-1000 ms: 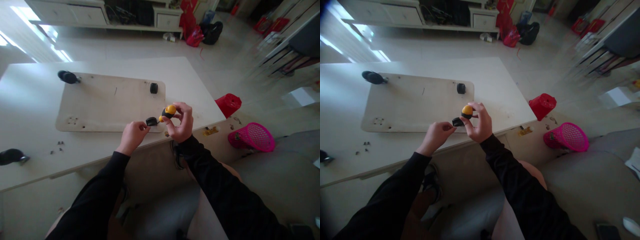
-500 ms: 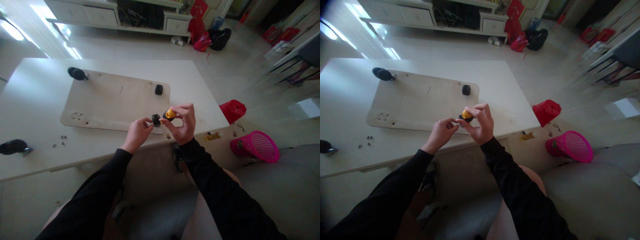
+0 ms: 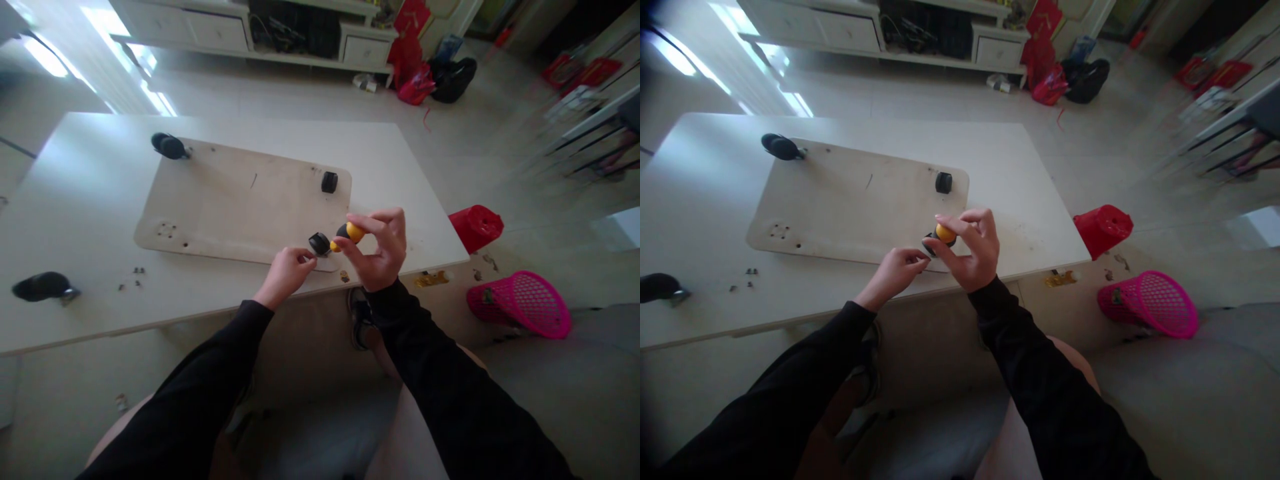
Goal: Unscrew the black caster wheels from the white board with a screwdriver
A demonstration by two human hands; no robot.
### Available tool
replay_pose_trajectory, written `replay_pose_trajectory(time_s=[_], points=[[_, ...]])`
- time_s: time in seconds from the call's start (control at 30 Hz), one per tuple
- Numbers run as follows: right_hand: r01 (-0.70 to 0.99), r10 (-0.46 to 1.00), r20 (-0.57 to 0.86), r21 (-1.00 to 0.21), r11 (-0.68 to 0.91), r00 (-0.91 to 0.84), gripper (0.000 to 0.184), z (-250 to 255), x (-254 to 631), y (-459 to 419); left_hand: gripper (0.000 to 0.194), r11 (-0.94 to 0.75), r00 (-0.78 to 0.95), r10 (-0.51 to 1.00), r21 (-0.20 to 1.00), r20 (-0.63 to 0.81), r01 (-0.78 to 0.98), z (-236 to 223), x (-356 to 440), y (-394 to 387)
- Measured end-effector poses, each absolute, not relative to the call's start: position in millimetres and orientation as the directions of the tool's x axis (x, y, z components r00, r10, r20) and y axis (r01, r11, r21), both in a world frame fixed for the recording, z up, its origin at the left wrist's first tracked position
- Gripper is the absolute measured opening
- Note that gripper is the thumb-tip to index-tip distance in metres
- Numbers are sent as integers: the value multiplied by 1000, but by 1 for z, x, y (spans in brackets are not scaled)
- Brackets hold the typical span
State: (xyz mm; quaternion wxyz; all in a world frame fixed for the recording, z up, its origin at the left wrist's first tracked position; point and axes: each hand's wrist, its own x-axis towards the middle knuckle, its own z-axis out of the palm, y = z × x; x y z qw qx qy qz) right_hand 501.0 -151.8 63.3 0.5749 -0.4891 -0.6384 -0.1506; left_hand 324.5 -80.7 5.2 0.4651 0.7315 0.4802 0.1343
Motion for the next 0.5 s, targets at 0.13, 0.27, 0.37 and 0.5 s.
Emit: replay_pose_trajectory(time_s=[0.13, 0.27, 0.37, 0.5], points=[[813, 473, 864, -395, 427, 172, 25, 61, 499, -155, 24, -67, 507, 820, 835, -266, 547, -1, 325, -81], [731, 521, 835, -466, 499, 177, 38, 55, 502, -157, 21, 57, 494, 801, 866, -337, 497, -4, 328, -81], [697, 520, 835, -483, 530, 183, 33, 54, 504, -155, 17, 174, 461, 791, 870, -403, 462, 1, 333, -84], [758, 466, 863, -435, 487, 196, 20, 56, 505, -154, 12, 347, 421, 758, 855, -498, 387, 8, 338, -90]])
